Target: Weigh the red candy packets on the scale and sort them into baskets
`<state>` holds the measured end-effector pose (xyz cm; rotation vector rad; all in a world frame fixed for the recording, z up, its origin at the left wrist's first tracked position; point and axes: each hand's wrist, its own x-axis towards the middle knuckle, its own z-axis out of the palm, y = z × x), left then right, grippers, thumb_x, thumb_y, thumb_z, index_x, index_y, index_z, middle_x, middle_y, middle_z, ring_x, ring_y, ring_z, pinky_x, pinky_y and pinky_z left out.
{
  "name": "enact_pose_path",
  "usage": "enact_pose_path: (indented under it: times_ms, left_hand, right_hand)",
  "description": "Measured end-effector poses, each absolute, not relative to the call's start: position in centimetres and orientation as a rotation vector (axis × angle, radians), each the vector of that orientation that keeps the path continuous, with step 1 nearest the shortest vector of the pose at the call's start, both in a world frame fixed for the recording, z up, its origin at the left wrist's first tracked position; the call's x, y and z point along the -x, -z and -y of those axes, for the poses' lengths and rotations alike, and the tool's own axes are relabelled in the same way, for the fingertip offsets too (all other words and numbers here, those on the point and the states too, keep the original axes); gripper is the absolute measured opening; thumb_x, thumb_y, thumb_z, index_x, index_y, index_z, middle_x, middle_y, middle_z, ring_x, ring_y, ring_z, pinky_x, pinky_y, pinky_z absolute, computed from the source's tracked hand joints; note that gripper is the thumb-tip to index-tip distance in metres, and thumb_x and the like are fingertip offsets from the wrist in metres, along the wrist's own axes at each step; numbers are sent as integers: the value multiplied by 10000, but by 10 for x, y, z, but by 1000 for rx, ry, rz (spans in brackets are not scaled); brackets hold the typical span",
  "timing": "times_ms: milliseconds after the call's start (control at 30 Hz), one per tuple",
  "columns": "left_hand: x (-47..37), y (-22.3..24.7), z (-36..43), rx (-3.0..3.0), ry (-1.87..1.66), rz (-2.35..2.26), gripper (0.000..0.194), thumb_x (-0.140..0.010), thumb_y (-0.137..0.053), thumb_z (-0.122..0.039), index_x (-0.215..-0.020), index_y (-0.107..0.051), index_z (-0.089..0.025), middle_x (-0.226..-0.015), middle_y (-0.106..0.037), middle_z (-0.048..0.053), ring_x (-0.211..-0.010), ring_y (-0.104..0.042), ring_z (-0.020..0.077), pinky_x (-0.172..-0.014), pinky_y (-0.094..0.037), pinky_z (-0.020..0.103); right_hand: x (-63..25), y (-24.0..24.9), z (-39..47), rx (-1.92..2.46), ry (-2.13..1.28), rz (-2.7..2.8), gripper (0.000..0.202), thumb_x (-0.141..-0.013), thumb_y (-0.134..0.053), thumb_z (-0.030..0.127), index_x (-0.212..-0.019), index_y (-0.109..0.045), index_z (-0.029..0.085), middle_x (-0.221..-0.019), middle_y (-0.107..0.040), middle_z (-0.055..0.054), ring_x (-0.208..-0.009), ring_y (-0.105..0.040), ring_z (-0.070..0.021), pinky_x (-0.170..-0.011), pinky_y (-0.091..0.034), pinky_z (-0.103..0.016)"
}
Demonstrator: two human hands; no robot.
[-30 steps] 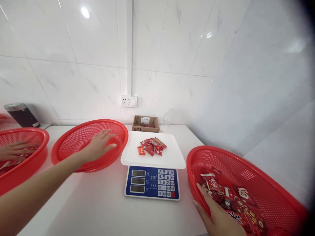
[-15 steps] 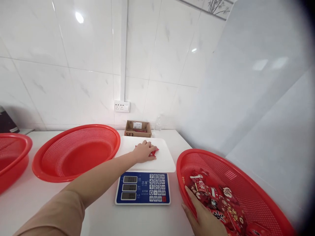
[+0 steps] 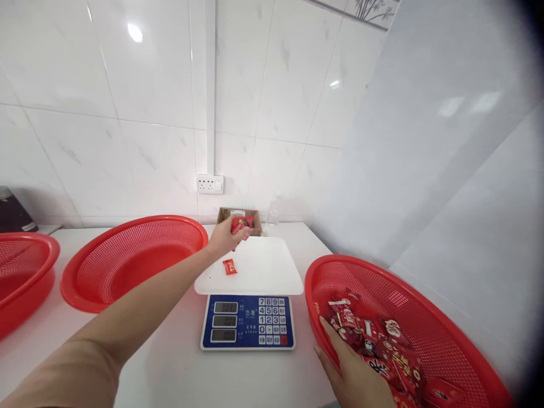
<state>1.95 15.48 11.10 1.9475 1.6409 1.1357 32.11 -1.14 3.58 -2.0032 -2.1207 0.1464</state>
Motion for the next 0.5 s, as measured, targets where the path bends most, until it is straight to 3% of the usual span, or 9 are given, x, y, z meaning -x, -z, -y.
enact_pose_path:
  times_ms: [133,233,400,500]
  left_hand:
    - [29,-132,-129,-1893,-1199,-1831,451,-784,-496,-500,-1149,-493,-235,-820,-641,1,-533,-559,100,-460,-457,209]
    - [71,-136,-107,-1954,-1060,-2140,493,-779,-463,-569,-1142,-500,-239,-873,-660,23,-635,-608,148,-537,-459,236]
    - [109,-125,-90,-2030,-530,-2359,577,-817,-341,-600,-1228,-471,-217,-951,-675,107,-792,-639,284,-659,-477,383]
    - [99,-118,-92,-2193,-491,-2271,565,-853,-305,-538,-1260,-472,-185,-1113,-633,148,-1040,-569,331,-845,-443,472]
  right_hand:
    - [-322,-35,12,1966,-127,2116,494,-896,-326,424,-1331,-463,234,-1258,-582,-51,-1021,-636,-242,-725,-560,-349]
    - [-322,-33,11,1932,-105,2112,483,-889,-349,418,-1321,-475,242,-1260,-581,-49,-1022,-636,-235,-717,-562,-334]
    - [-324,-30,10,1916,-97,2111,481,-882,-354,429,-1303,-496,243,-1253,-587,-49,-1033,-630,-240,-713,-563,-336]
    - [-325,-30,9,1898,-94,2115,478,-883,-353,425,-1305,-492,250,-1244,-595,-43,-1021,-637,-232,-720,-559,-327]
